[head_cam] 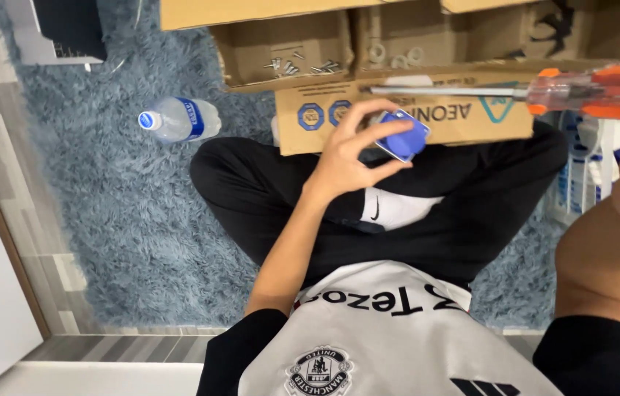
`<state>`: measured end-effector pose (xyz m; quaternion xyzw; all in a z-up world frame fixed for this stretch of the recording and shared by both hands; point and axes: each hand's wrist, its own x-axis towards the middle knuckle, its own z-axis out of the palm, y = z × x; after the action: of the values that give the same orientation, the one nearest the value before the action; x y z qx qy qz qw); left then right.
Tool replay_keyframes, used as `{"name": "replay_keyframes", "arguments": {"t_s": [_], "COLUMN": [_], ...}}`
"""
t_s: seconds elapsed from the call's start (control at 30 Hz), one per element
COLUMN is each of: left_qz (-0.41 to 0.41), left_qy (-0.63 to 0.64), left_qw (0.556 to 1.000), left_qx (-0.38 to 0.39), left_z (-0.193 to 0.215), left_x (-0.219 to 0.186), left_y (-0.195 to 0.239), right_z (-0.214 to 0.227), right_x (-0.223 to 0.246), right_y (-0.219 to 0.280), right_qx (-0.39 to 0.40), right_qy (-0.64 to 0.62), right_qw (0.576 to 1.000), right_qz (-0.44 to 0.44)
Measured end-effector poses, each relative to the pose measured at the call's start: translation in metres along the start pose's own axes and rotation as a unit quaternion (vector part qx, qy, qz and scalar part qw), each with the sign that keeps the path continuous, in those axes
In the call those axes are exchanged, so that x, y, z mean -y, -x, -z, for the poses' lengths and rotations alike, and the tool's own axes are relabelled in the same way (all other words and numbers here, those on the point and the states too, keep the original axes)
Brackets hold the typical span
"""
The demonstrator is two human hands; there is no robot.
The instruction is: The person sits on the floor and assembles electrical components, including a white box and a blue cover. They use an orange screwdriver to tighten screws on the blue cover and handle a black socket piece. The person places the assembled items into a cardboard box.
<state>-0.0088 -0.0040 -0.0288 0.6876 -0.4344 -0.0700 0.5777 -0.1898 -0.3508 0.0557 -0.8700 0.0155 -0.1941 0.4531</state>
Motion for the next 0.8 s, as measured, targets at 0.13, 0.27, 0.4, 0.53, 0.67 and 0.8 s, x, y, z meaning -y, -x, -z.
{"name": "replay_keyframes", "arguments": {"t_s": [0.13, 0.27, 0.4, 0.53, 0.67, 0.8], "left_qz": [-0.039, -0.043, -0.031, -0.014, -0.009, 0.0], "left_qy": [-0.011, -0.012, -0.001, 0.002, 0.004, 0.012], "left_qw": [0.999, 0.999, 0.999, 1.0, 1.0, 1.0], "left_qx": [0.003, 0.001, 0.011, 0.021, 0.023, 0.028], "left_z": [-0.002, -0.005, -0.002, 0.0, 0.001, 0.001], "left_x": [0.009, 0.013, 0.009, 0.007, 0.007, 0.006], "left_y": [0.001, 0.005, 0.004, 0.006, 0.007, 0.006], "right_z": [-0.04, -0.065, -0.103, -0.12, -0.137, -0.146], "right_x": [0.073, 0.104, 0.096, 0.084, 0.072, 0.065], "right_y": [-0.041, -0.083, -0.111, -0.126, -0.134, -0.137], "right_qx": [-0.003, 0.055, 0.032, 0.065, 0.055, 0.058], "right_qy": [0.031, 0.062, -0.016, -0.036, -0.044, -0.052], "right_qw": [1.0, 0.996, 0.99, 0.985, 0.985, 0.985], "right_qz": [0.004, 0.043, 0.134, 0.155, 0.157, 0.154]}}
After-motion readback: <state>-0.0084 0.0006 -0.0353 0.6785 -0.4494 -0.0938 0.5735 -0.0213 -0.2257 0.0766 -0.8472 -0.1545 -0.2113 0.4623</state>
